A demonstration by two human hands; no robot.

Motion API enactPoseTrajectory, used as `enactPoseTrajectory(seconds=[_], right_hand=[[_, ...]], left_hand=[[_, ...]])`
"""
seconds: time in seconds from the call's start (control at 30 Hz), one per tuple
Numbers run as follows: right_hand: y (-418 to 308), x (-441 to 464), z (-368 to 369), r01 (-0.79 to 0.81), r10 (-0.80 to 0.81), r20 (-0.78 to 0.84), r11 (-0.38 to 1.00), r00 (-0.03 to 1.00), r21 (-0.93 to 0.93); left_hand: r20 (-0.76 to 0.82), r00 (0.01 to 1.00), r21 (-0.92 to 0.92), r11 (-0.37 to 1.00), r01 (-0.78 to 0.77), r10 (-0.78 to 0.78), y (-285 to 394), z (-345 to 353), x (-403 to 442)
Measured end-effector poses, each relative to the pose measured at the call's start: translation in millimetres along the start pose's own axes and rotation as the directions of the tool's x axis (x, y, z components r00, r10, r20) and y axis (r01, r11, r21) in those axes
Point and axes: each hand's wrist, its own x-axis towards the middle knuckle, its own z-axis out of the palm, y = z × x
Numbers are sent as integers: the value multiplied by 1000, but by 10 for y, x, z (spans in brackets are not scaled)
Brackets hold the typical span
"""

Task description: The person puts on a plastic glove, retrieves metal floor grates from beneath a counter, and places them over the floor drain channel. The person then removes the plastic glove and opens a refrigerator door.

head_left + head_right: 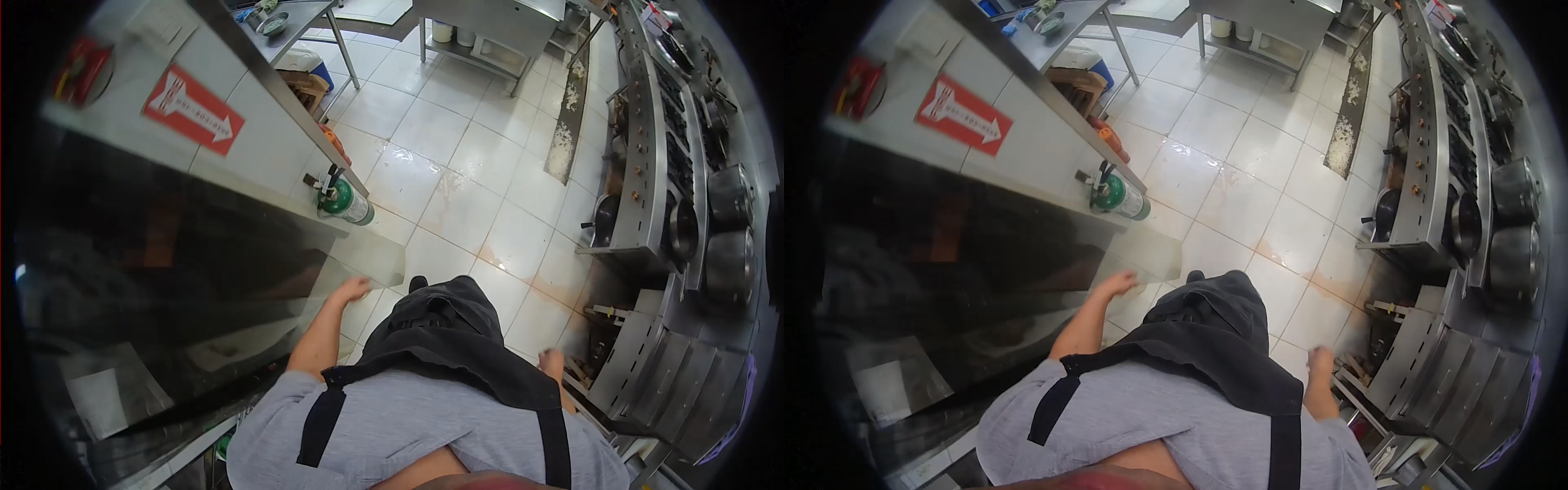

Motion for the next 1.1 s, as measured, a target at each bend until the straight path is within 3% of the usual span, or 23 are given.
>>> enactPoseTrajectory(seconds=[0.03, 0.07, 0.13, 0.27, 0.33, 0.37, 0.4, 0.43, 0.47, 0.5, 0.57, 0.6, 0.63, 0.7, 0.8, 0.83, 0.87, 0.9, 0.93, 0.97, 1.03, 1.1], right_hand=[[-60, -15, -63, 5, -5, -7, 1000, 1000, -24], [-154, -20, -83, 3, -3, -2, 1000, 1000, -16], [-351, 135, -56, 21, -21, 24, 1000, 999, 24], [-1142, 695, -88, 130, -139, 83, 986, 987, 102], [-1719, 1135, -316, 208, -220, 90, 969, 971, 131], [-2015, 1394, -488, 238, -251, 80, 961, 965, 144], [-2349, 1732, -677, 273, -283, 57, 951, 957, 146], [-2648, 2169, -785, 305, -313, 37, 941, 949, 146], [-2740, 2955, -654, 276, -286, 22, 938, 958, 210], [-3128, 3390, -934, 377, -377, -22, 924, 926, 60], [-3966, 4042, -1598, 469, -528, -214, 841, 822, -271], [-4440, 4267, -1983, 470, -538, -226, 833, 812, -291], [-4864, 4457, -2305, 527, -591, -317, 806, 742, -270], [-5696, 5026, -2656, 596, -549, -433, 803, 715, -34], [-6865, 5183, -3011, 712, -664, -434, 698, 609, -69], [-7163, 5259, -2968, 722, -651, -429, 692, 627, 4], [-7409, 5276, -2922, 760, -725, -421, 640, 546, -117], [-7641, 5359, -2797, 733, -732, -427, 649, 530, -203], [-7822, 5363, -2696, 732, -727, -406, 657, 553, -179], [-7928, 5382, -2625, 707, -709, -251, 698, 659, -115], [-8136, 5237, -2483, 717, -726, -185, 686, 662, -125], [-8264, 5199, -2501, 755, -759, -78, 651, 646, -79]], left_hand=[[-70, 984, 64, 985, -160, 164, 341, -267, 329], [-99, 976, 46, 981, -189, 193, 950, -622, 359], [-169, 956, -186, 944, -272, 242, 1728, -1146, 550], [-349, 919, -277, 917, -288, 183, 2084, -1704, 1046], [-391, 918, 42, 998, -56, 68, 1700, -1846, 1438], [-397, 916, 33, 997, 77, -57, 1548, -1824, 1459], [-360, 929, 198, 966, 166, -86, 1357, -1782, 1534], [-288, 935, 194, 943, 269, -207, 1367, -1805, 1487], [-191, 971, 259, 947, 192, -145, 914, -1694, 1681], [-277, 938, 143, 956, 255, -209, 910, -1628, 1592], [-87, 909, -3, 912, 410, -408, 1110, -1694, 1415], [-75, 871, -27, 874, 484, -485, 1164, -1658, 1452], [-70, 887, -185, 880, 438, -457, 1216, -1669, 1414], [-65, 893, -296, 863, 409, -445, 1287, -1864, 1713], [-27, 902, -329, 856, 399, -431, 1477, -2426, 2328], [-17, 910, -323, 864, 387, -414, 1537, -2671, 2571], [-7, 920, -302, 878, 372, -392, 1612, -2955, 2820], [-4, 935, -265, 902, 340, -353, 1719, -3304, 3084], [-13, 955, -206, 935, 289, -298, 1817, -3687, 3385], [-42, 973, -134, 966, 220, -228, 1890, -4047, 3684], [-170, 979, -66, 993, 101, -111, 2071, -4886, 4273], [-346, 922, -356, 934, 40, -172, 2453, -5822, 4726]])
